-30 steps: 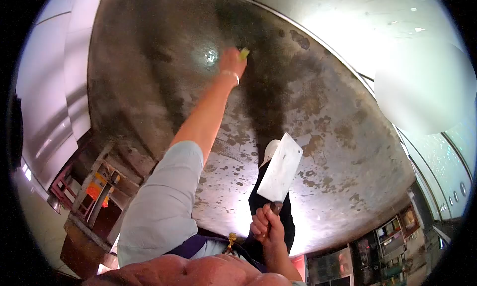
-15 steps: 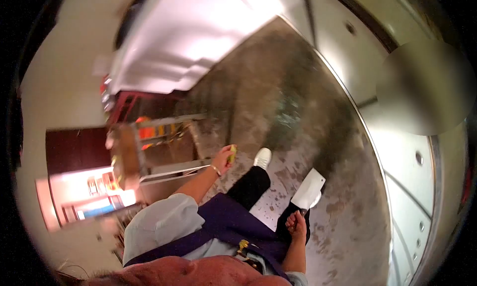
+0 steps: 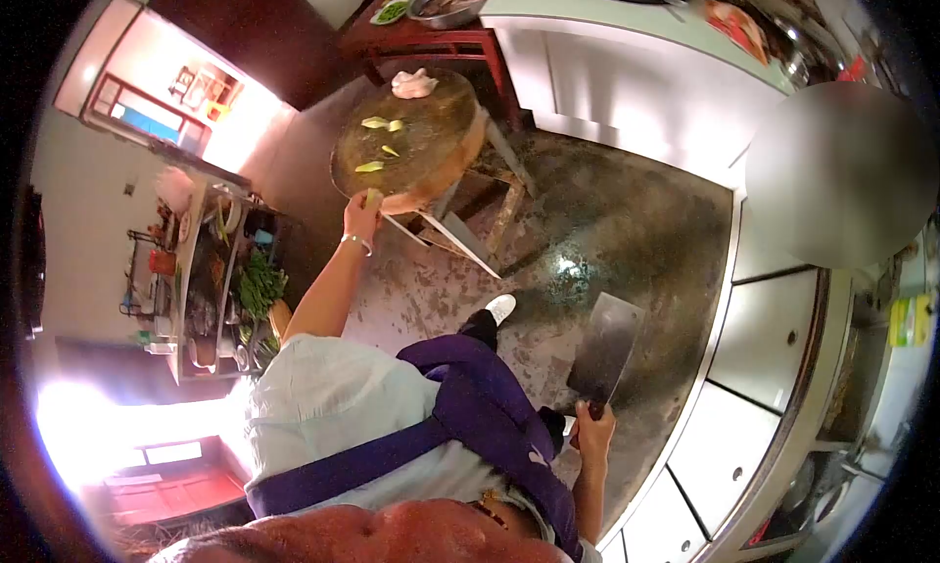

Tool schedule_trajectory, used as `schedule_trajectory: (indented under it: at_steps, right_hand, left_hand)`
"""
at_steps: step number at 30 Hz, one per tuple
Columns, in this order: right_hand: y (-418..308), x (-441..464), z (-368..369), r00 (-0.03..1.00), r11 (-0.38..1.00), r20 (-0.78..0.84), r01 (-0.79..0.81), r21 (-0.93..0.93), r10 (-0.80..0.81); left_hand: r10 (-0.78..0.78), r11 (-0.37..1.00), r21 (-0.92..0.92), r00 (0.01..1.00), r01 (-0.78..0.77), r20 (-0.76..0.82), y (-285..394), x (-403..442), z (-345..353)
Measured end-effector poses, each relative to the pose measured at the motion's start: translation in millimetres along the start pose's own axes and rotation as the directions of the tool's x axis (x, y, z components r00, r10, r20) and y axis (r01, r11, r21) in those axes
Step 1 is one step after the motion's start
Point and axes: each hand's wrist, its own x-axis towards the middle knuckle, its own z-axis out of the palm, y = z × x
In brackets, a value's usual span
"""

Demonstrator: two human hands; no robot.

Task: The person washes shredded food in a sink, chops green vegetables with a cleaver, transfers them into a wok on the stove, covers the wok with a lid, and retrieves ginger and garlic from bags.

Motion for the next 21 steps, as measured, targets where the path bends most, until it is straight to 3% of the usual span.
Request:
schedule_trajectory:
  at_steps: [2,5,7,10,12,13,16,19,21]
  right_hand:
    - [-38,14,45,0.995,0.998,0.093,0.047,-0.043,-0.043]
    - [-85,42,120,0.983,0.987,0.183,0.032,-0.156,-0.003]
    - [-120,58,168,0.951,0.988,0.306,-0.002,-0.156,0.050]
    - [-156,87,235,0.895,0.987,0.446,0.065,-0.146,0.007]
    - [-185,97,274,0.877,0.994,0.474,-0.030,-0.100,0.075]
    - [-197,99,289,0.867,0.994,0.488,-0.080,-0.073,0.106]
    - [-222,122,329,0.845,0.982,0.523,-0.007,-0.191,0.107]
    - [-227,144,362,0.837,0.988,0.537,-0.024,-0.150,0.102]
    - [-231,161,386,0.833,0.992,0.540,-0.092,-0.088,0.125]
  left_hand:
    - [0.337,0.856,0.447,0.936,-0.259,-0.101,-28,57,-16]
    - [0.449,0.716,0.587,0.893,-0.379,0.028,-3,97,-34]
    - [0.411,0.671,0.581,0.884,-0.460,0.225,11,120,-44]
    - [0.309,0.614,0.583,0.842,-0.532,0.443,1,150,-48]
    - [0.249,0.547,0.604,0.802,-0.579,0.543,8,163,-47]
    - [0.227,0.613,0.597,0.839,-0.517,0.494,20,166,-48]
    - [0.187,0.780,0.534,0.935,-0.328,0.302,36,192,-41]
    - [0.475,0.741,0.491,0.875,-0.458,0.098,10,252,-26]
    - [0.431,0.779,0.440,0.891,-0.447,0.143,17,272,-22]
